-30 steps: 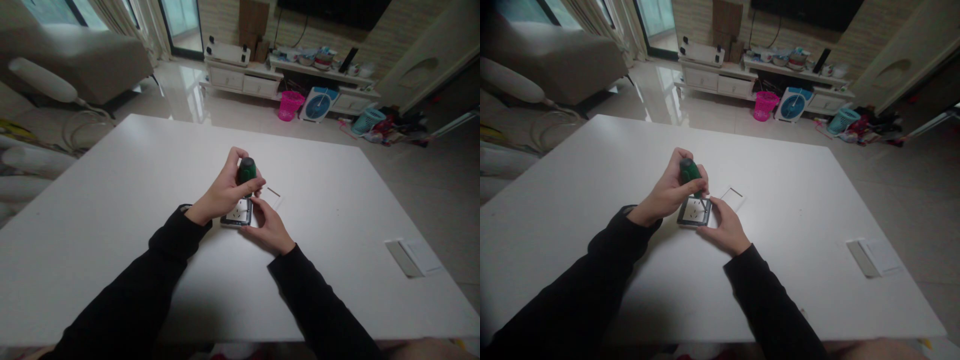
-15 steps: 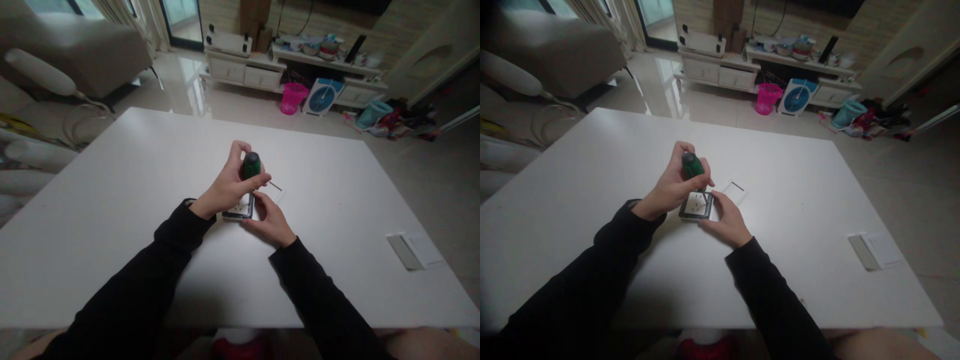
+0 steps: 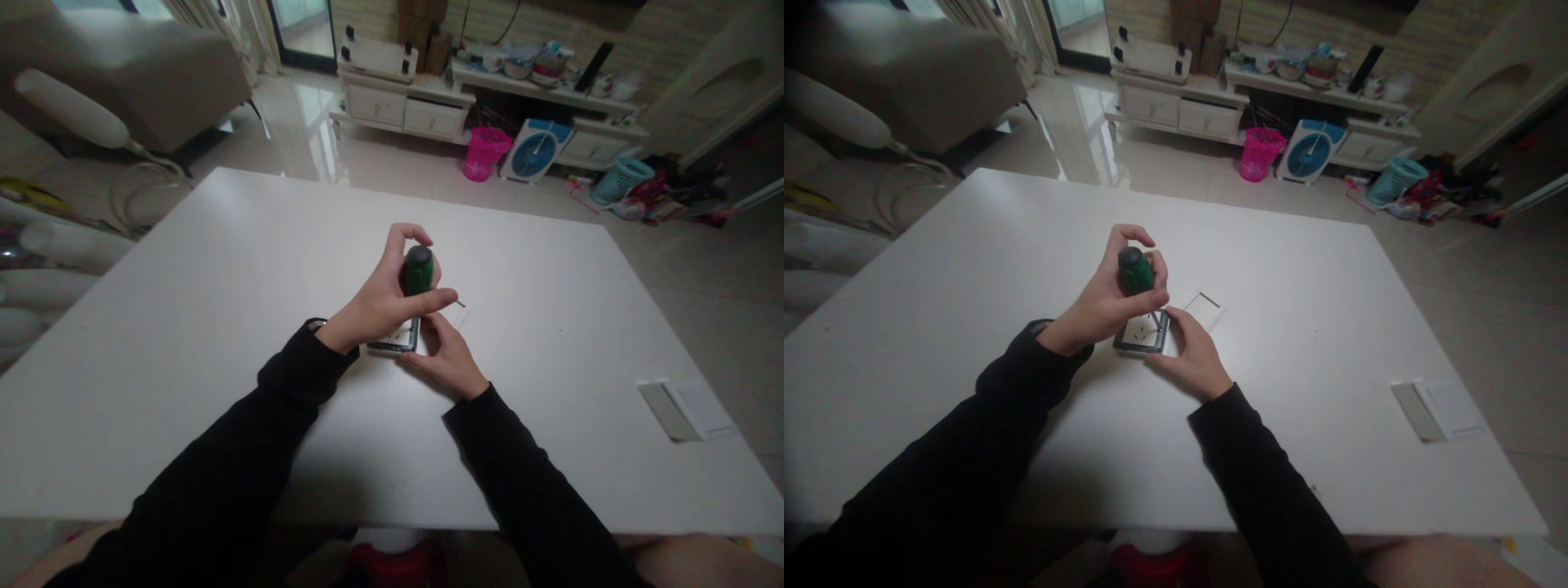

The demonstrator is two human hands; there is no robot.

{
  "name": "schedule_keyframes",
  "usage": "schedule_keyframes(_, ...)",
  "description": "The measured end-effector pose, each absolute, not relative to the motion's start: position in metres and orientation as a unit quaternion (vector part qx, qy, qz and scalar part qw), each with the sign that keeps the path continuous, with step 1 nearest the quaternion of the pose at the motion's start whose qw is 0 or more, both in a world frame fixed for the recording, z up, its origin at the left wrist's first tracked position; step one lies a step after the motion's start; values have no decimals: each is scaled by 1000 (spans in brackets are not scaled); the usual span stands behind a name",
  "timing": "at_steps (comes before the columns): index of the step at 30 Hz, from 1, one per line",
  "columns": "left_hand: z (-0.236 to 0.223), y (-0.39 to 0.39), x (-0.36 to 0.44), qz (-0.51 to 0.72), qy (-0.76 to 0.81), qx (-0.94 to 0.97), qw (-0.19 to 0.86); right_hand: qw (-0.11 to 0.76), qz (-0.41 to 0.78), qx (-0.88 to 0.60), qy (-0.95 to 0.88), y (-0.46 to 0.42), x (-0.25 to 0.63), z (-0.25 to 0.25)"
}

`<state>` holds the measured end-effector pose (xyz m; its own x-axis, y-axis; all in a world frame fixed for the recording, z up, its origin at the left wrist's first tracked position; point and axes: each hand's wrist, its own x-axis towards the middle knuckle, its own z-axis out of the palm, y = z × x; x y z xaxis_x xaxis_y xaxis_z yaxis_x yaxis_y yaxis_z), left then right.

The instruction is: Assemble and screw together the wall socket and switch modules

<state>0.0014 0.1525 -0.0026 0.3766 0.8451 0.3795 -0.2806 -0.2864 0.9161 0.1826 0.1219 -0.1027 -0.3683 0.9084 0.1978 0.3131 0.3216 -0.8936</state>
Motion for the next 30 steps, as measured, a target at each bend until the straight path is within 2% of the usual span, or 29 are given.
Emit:
schedule_keyframes(3,-4,155,-1,492,212,613,581,372,392,-422,-727,122,182,-102)
schedule_keyframes(9,-1,152,1,512,267,637,511,372,384,-428,-729,122,183,-102)
schedule_keyframes(18,-2,154,1,501,230,599,581,370,389,-429,-726,121,183,-102)
schedule_keyframes(21,2,152,2,486,249,623,560,370,388,-425,-730,122,183,-103)
schedule_keyframes(26,-3,153,3,530,256,623,515,372,391,-422,-729,122,183,-105)
schedule_keyframes(30,-5,155,-1,518,246,616,540,371,381,-429,-730,122,183,-105)
